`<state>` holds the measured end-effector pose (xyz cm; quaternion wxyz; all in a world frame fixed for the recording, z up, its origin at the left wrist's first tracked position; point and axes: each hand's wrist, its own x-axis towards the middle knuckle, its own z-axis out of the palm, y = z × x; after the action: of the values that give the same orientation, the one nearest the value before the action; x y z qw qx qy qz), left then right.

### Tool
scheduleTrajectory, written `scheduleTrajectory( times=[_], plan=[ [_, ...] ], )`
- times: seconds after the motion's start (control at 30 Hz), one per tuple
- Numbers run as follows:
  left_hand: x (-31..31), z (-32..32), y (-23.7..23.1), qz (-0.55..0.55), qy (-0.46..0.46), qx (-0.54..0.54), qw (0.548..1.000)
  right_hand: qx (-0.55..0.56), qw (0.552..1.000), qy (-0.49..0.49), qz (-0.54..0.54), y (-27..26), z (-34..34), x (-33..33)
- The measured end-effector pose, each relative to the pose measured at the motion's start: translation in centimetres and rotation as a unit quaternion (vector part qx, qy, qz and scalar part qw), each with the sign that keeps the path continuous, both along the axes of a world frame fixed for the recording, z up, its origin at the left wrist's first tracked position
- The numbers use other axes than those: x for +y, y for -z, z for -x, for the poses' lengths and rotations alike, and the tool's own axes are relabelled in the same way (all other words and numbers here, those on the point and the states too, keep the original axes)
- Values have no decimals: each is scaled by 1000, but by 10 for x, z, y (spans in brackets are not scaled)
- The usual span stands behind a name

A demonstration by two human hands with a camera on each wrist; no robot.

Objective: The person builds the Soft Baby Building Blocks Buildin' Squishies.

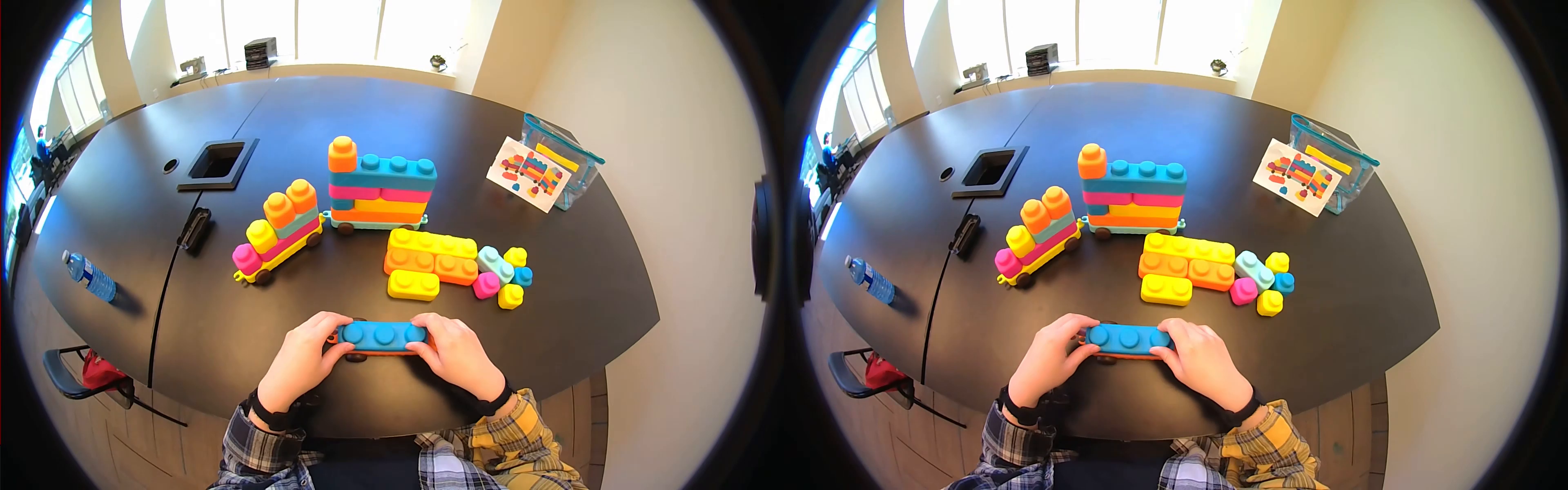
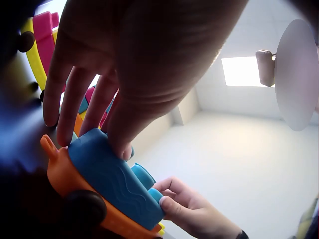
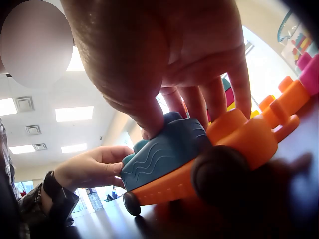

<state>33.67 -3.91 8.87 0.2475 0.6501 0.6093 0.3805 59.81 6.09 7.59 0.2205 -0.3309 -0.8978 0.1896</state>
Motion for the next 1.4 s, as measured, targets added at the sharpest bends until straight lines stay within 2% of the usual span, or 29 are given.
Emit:
scheduleTrajectory(
  times=[0.33,0.57,0.63,0.67,0.7,0.77,0.87,0.93,1.07,1.13,1.37,1.4],
  plan=[
    [0,-1,3,-8,-6,9,1000,4,1000,-1,7,0,1,2],
    [6,-1,0,-6,-7,83,997,1,1000,7,8,-1,4,8],
    [8,-2,-1,-15,-9,100,995,21,996,1,-91,-1,-3,13],
    [8,-5,-3,-49,-3,116,992,21,996,0,-91,-3,-7,16],
    [9,-6,-4,-82,4,132,988,37,993,42,-106,-7,-14,20],
    [9,-5,-3,-67,8,138,988,54,979,123,-153,-15,-30,28],
    [10,-2,-1,-49,10,140,989,18,949,252,-187,-26,-64,45],
    [10,-2,0,-43,10,131,990,-17,937,317,-149,-16,-90,59],
    [11,-2,1,-33,8,96,995,-67,934,340,-88,1,-117,76],
    [11,-2,1,-34,9,89,995,-71,945,314,-56,4,-121,79],
    [9,-3,-2,-5,4,75,997,-78,944,315,-56,10,-119,82],
    [9,-3,-2,-5,3,77,997,-75,946,304,-85,9,-120,81]
  ],
)
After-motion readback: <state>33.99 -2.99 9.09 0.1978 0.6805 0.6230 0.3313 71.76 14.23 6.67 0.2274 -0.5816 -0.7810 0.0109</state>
